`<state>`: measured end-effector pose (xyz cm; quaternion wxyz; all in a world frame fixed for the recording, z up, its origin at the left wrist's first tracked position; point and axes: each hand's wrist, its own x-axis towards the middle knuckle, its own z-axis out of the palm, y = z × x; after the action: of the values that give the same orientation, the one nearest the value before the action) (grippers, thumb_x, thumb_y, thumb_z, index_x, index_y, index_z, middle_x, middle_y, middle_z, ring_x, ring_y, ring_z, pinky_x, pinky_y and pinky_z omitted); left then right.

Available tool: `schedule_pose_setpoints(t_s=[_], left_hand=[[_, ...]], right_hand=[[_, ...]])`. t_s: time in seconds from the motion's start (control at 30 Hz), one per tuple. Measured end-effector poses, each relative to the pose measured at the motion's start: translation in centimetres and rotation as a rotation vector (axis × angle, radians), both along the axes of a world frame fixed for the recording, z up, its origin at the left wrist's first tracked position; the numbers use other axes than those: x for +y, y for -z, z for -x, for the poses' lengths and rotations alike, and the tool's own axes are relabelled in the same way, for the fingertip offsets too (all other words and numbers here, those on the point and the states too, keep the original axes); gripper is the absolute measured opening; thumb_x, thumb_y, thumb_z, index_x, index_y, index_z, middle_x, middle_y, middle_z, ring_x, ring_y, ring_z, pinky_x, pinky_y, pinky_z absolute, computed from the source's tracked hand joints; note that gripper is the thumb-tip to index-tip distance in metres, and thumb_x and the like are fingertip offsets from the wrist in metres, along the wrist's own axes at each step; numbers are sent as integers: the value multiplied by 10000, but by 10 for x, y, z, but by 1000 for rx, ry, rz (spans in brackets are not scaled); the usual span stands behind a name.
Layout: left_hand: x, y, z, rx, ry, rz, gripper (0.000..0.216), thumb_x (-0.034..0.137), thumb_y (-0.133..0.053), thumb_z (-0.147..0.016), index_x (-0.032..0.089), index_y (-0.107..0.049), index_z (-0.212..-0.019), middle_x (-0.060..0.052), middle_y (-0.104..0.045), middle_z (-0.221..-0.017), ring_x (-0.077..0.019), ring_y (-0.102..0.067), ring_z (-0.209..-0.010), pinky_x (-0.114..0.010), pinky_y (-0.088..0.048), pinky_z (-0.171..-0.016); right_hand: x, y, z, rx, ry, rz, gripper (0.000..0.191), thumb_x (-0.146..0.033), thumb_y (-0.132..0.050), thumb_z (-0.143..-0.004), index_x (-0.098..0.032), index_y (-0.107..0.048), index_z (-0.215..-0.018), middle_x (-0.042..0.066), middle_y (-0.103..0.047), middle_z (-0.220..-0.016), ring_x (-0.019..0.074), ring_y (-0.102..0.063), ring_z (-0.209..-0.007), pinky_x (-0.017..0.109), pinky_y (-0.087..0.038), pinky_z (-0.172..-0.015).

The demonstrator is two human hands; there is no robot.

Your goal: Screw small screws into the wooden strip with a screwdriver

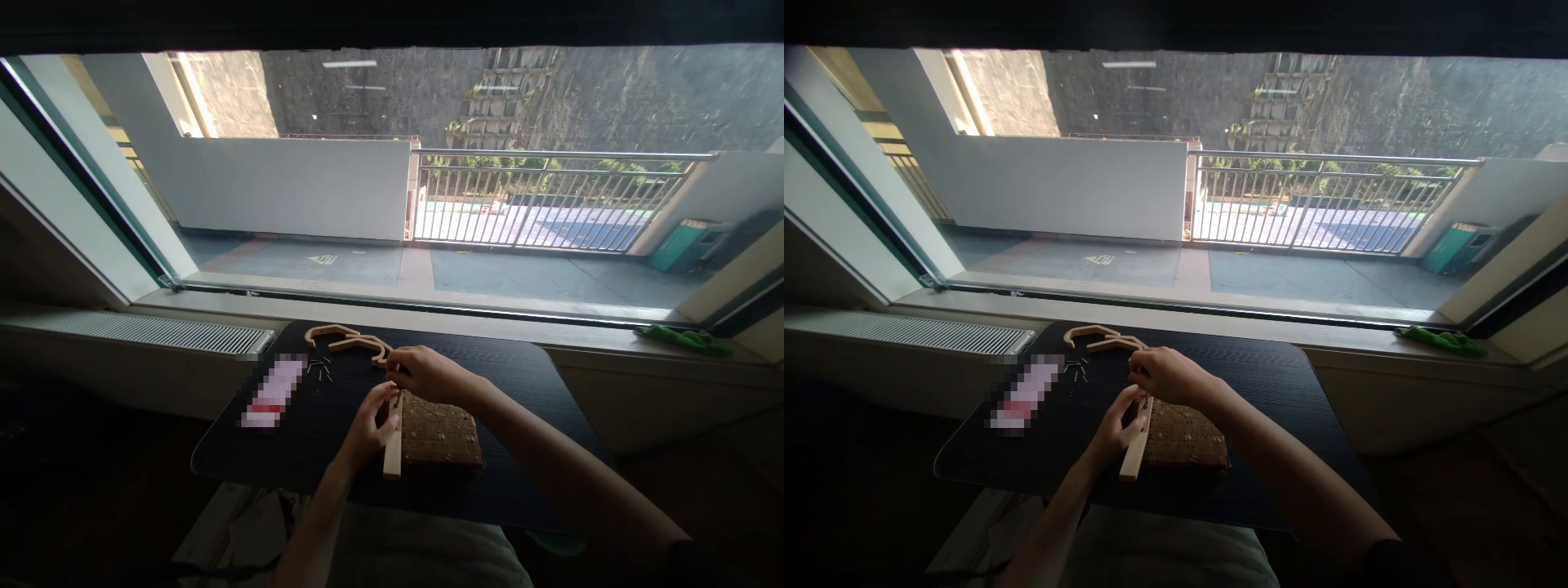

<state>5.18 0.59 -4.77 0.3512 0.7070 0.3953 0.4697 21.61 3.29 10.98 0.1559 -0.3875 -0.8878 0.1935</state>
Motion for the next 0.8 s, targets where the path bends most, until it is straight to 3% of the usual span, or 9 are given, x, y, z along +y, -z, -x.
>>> schedule_pose_setpoints(t_s=[0.2,0.3,0.4,0.6,0.73,0.8], left_hand=[[2,4,1,28,-47,34,266,176,-596,-784,181,-700,-1029,-117,-639,-1235,-277,-575,-1203,-437,-438,-1068],[3,5,1,26,-49,40,282,184,-589,-797,184,-722,-1045,-118,-647,-1249,-270,-582,-1206,-423,-452,-1062],[3,5,1,24,-46,47,301,199,-586,-807,192,-734,-1069,-109,-646,-1268,-264,-584,-1214,-414,-453,-1068],[3,5,1,23,-55,61,311,220,-614,-796,196,-743,-1077,-102,-651,-1269,-264,-594,-1202,-410,-465,-1061],[3,5,0,16,-63,48,330,194,-622,-783,210,-738,-1092,-90,-657,-1262,-256,-597,-1200,-408,-466,-1061],[3,5,0,17,-66,47,330,188,-624,-783,214,-737,-1092,-86,-657,-1263,-256,-598,-1199,-412,-467,-1061]], right_hand=[[-3,3,4,115,92,228,105,-232,-563,-893,-162,-589,-819,-27,-586,-643,90,-501,-567,199,-333,-536],[-1,4,3,149,113,277,22,-171,-525,-863,-176,-546,-855,-25,-609,-686,91,-511,-572,193,-356,-526],[0,7,0,201,109,348,127,-99,-455,-846,-180,-531,-907,-10,-641,-751,89,-550,-579,185,-395,-527],[0,10,-5,230,96,318,153,-193,-463,-916,-171,-584,-1007,8,-676,-780,77,-567,-525,187,-431,-512],[4,7,-10,187,93,381,197,-322,-557,-910,-148,-650,-907,-21,-619,-591,97,-589,-484,194,-430,-499],[7,8,-12,168,108,340,250,-362,-584,-900,-137,-674,-839,-12,-612,-578,97,-576,-495,197,-410,-508]])
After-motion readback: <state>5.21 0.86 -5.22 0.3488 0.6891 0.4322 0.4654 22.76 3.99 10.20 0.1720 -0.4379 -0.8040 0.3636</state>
